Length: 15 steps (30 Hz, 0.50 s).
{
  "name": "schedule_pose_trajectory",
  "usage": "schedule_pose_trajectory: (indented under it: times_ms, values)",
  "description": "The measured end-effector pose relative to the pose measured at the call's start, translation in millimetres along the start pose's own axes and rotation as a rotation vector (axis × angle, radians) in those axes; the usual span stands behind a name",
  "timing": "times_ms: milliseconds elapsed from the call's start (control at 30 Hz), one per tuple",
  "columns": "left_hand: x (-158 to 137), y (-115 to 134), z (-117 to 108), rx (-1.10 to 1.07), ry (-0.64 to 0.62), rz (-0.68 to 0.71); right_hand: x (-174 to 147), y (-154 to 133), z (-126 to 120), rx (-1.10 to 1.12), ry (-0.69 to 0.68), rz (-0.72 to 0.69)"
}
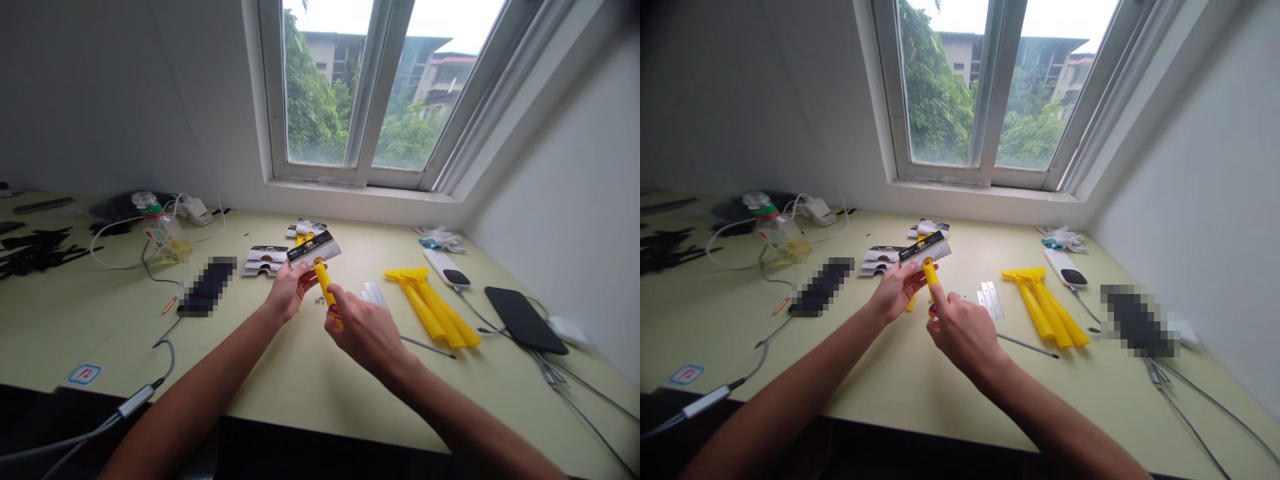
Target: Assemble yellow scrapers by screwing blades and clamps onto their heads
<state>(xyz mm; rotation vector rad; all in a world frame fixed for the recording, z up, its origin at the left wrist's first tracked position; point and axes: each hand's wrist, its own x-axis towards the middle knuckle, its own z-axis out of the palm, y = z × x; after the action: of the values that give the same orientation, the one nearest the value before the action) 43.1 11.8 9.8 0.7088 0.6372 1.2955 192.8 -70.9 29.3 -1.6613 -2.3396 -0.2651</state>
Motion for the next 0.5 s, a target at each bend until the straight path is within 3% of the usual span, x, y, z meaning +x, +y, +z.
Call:
schedule_pose_trajectory:
  times_ms: [300,500]
  values:
    - [-7,10,-1,0.032,-0.102,-0.070,2,7,7,0.019,0.180,0.011]
    - [-5,18,-2,-0.059,-0.043,-0.152,0,10,13,0.036,0.299,-0.058]
